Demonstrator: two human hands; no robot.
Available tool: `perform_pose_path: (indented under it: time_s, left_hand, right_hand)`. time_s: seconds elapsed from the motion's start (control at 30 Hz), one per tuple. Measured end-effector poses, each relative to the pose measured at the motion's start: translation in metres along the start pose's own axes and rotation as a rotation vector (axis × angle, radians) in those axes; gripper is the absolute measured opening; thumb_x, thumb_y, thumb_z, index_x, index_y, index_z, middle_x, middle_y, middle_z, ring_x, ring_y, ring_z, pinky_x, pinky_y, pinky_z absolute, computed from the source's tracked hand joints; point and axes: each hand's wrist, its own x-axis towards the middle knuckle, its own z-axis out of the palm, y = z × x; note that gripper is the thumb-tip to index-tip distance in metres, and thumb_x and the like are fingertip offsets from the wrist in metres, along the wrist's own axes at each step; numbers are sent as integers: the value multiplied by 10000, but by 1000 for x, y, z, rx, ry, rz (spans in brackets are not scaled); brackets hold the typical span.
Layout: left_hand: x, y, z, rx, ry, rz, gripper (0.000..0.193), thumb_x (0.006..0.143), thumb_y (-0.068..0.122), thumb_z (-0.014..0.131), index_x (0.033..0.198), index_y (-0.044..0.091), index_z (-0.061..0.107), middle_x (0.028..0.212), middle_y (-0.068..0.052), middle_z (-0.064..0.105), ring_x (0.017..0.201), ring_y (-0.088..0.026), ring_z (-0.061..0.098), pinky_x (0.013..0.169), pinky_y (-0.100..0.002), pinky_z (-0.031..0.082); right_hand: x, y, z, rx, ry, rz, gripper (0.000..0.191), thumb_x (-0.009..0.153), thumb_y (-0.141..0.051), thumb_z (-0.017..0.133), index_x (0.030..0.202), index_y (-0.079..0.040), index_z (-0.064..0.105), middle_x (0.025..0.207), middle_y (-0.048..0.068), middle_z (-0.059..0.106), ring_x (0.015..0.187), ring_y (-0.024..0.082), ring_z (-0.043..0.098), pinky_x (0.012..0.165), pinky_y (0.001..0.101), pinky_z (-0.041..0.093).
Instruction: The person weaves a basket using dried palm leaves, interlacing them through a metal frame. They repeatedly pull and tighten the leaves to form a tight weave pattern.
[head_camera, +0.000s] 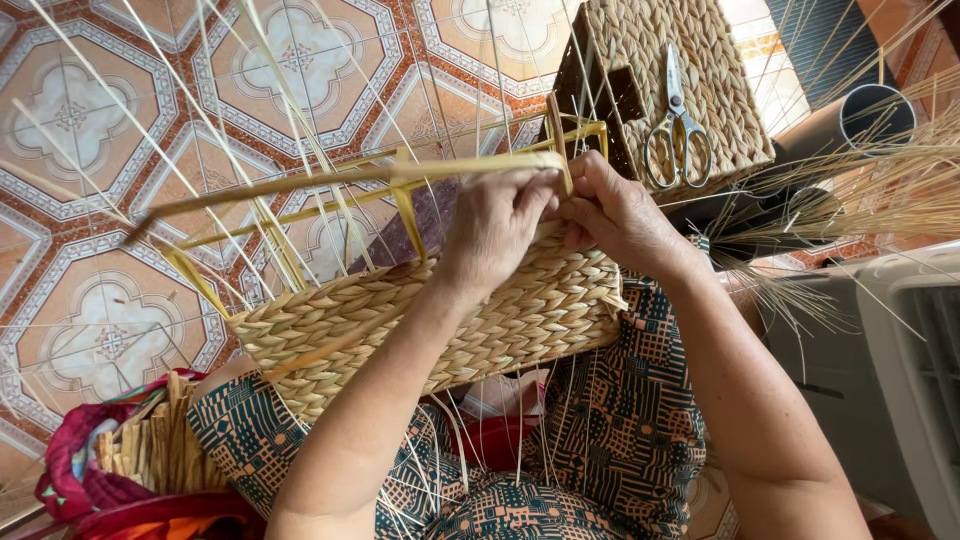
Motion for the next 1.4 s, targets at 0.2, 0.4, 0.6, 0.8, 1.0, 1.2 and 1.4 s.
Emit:
perform_pose_path:
  time_s: [0.2, 0.4, 0.6, 0.8, 1.0, 1.2, 1.4]
  left_hand:
    - [-58, 28, -29, -675, 29, -20, 521, 1111, 430, 362, 1245, 23, 659, 922, -102, 777, 839, -187, 784, 766, -300, 689]
    - [-91, 46, -39, -652, 281, 319, 513, 1091, 396, 617, 1478, 83, 497, 1370, -135, 664, 1243, -216, 673, 1129, -391, 574]
    - [-56, 10, -11, 502, 298, 347, 458, 818, 143, 840, 1210, 76, 613, 1185, -126, 671, 1139, -259, 600, 1052, -398, 494]
    - [-62, -11, -12, 771, 207, 133, 258, 930, 102, 861, 1060, 116, 639, 982, -39, 584, 938, -242, 580, 880, -384, 533]
    - [-69, -8, 10, 849, 76, 343, 668, 755, -90, 698, 1412, -73, 581, 1080, -133, 595, 960, -227, 629, 905, -315, 603]
    - [-65, -7, 0, 667, -18, 235, 406, 919, -35, 659, 1323, -36, 615, 1010, -179, 672, 824, -239, 704, 676, -298, 644]
    - [-64, 12, -39, 646, -203, 95, 286, 1048, 51, 609, 1329, 58, 657, 888, -136, 681, 648, -186, 677, 499, -243, 601]
  right_hand:
    - [3, -9, 15, -225, 93, -122, 125, 963, -84, 637, 1080, -46, 647, 759, 112, 728, 647, 170, 721, 590, 330, 572]
    - [2, -14, 24, -329, 125, -198, 114, 974, -160, 682, 1012, -63, 727, 800, 103, 753, 678, 209, 744, 605, 350, 581]
    - [1, -5, 19, -228, 55, -102, 121, 964, -126, 678, 1050, -44, 659, 885, 81, 765, 707, 194, 720, 631, 340, 583]
    - [6, -1, 29, -149, 210, -44, 114, 919, -94, 762, 985, -45, 683, 854, 80, 760, 759, 130, 711, 663, 309, 584]
    - [7, -2, 22, -69, 138, -82, 148, 929, -51, 716, 1074, -48, 685, 898, 46, 759, 808, 73, 716, 679, 236, 578]
    - [4, 5, 22, 231, 229, 4, 161, 976, -48, 701, 1132, -39, 664, 921, 14, 722, 706, 43, 613, 600, 207, 527]
    - [-12, -1, 33, -89, 389, -233, 79, 1005, -86, 714, 1072, -47, 730, 953, 64, 763, 751, 110, 701, 622, 255, 579]
